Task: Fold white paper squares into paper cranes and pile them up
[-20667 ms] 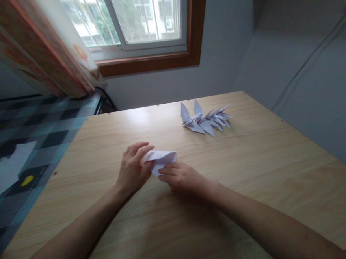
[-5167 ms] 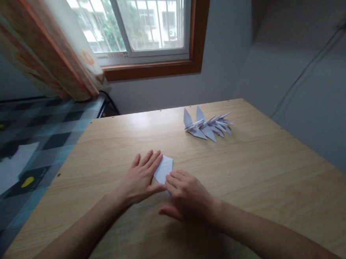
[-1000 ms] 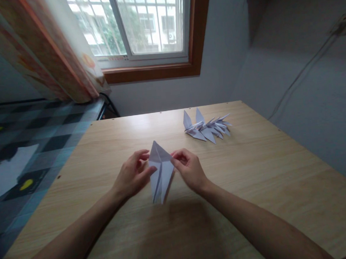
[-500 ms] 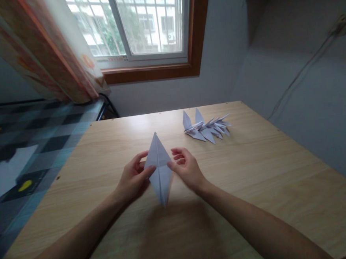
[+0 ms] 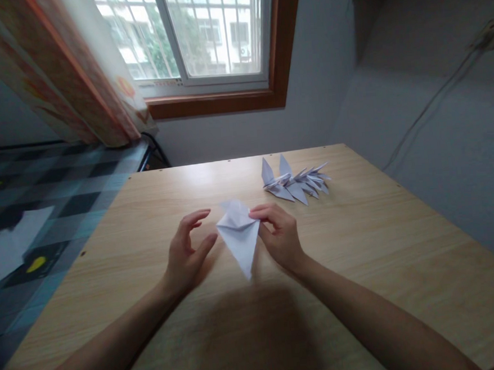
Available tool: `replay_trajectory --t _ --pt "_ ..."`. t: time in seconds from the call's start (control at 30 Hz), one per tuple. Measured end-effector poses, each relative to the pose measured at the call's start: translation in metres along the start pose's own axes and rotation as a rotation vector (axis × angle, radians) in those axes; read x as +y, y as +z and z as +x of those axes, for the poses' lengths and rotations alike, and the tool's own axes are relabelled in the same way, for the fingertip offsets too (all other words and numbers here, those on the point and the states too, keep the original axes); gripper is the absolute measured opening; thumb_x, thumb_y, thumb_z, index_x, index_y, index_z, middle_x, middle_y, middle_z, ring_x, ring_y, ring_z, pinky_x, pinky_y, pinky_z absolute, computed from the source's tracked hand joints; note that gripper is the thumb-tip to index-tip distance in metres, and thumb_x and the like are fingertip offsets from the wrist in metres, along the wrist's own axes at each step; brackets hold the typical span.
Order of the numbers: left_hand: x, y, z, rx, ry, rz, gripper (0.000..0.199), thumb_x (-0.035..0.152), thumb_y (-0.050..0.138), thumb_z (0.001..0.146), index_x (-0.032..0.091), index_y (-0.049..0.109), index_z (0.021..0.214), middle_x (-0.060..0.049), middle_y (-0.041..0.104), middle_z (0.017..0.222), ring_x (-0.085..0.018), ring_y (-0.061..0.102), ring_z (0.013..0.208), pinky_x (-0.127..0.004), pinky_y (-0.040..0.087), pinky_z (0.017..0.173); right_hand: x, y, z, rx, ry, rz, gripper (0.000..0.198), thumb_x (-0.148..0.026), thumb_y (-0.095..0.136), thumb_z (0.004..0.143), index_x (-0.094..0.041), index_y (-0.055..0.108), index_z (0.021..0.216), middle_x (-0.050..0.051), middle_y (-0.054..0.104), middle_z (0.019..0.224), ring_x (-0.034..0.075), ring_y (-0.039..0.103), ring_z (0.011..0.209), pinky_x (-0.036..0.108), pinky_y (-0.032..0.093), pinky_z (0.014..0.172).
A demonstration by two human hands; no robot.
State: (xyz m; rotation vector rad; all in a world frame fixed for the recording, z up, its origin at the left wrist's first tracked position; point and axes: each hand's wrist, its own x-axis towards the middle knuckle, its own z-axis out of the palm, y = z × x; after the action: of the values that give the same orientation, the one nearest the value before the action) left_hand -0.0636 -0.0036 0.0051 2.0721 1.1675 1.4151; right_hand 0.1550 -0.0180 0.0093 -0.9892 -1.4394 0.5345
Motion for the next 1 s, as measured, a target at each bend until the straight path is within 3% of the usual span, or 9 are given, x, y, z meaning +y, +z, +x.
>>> replay_trajectory --t 0.17,0.3,0.47,0.6,0.77,0.9,1.0 --pt "0.001 -0.002 0.000 -0.024 0.088 0.213 0.017 0.017 0.049 0.091 0.021 0.062 0.100 -0.008 0.064 0.112 -0.024 0.056 0.110 -0.044 0.047 0.097 0.015 -0.001 -0.010 -0.376 -0.100 -0.278 0.021 -0.011 0.054 0.087 -0.022 0.072 0.091 0.008 0.071 0.110 0.020 0.067 0.102 0.036 0.054 0.091" --pt "0.000 0.001 -0.002 -0.190 0.135 0.335 0.015 0.024 0.061 0.087 0.020 0.063 0.101 -0.008 0.067 0.106 -0.026 0.056 0.105 -0.045 0.046 0.093 0.018 0.000 -0.013 -0.513 -0.106 -0.402 0.028 -0.004 0.051 0.082 -0.018 0.072 0.094 0.010 0.070 0.118 0.021 0.065 0.108 0.038 0.051 0.097" --pt "0.001 0.003 -0.003 -0.409 0.094 0.498 0.018 0.032 0.072 0.081 0.022 0.066 0.094 -0.007 0.067 0.109 -0.028 0.055 0.107 -0.047 0.044 0.093 0.015 0.003 -0.011 -0.430 -0.066 -0.526 0.022 -0.012 0.059 0.082 -0.015 0.071 0.100 0.012 0.069 0.115 0.027 0.060 0.109 0.044 0.046 0.099" --pt "0.000 0.004 -0.003 -0.410 0.058 0.519 0.030 0.034 0.072 0.081 0.021 0.063 0.107 -0.008 0.066 0.113 -0.029 0.055 0.110 -0.047 0.044 0.095 0.016 0.005 -0.010 -0.410 -0.004 -0.642 0.046 -0.031 0.072 0.081 -0.012 0.063 0.122 0.016 0.064 0.124 0.032 0.055 0.116 0.049 0.041 0.101" --pt "-0.007 0.006 -0.004 -0.356 0.023 0.543 0.058 0.037 0.074 0.078 0.016 0.052 0.128 -0.012 0.062 0.124 -0.032 0.051 0.118 -0.049 0.041 0.101 0.017 0.003 -0.010 -0.480 0.043 -0.648 0.037 -0.030 0.075 0.079 -0.017 0.067 0.113 0.012 0.065 0.122 0.030 0.054 0.117 0.048 0.038 0.101" --pt "-0.008 0.006 -0.002 -0.354 -0.001 0.518 0.054 0.035 0.076 0.076 0.018 0.056 0.123 -0.010 0.064 0.120 -0.030 0.054 0.115 -0.047 0.042 0.100 0.017 0.001 -0.010 -0.422 0.070 -0.580 0.029 -0.023 0.077 0.076 -0.019 0.067 0.103 0.009 0.067 0.118 0.027 0.056 0.115 0.045 0.038 0.099" --pt "-0.005 0.005 -0.002 -0.347 0.048 0.485 0.039 0.029 0.078 0.076 0.019 0.063 0.110 -0.008 0.067 0.113 -0.028 0.056 0.110 -0.045 0.044 0.096 0.017 0.000 -0.010 -0.401 0.066 -0.545 0.015 -0.017 0.074 0.078 -0.020 0.067 0.090 0.008 0.069 0.113 0.026 0.058 0.111 0.043 0.039 0.096"
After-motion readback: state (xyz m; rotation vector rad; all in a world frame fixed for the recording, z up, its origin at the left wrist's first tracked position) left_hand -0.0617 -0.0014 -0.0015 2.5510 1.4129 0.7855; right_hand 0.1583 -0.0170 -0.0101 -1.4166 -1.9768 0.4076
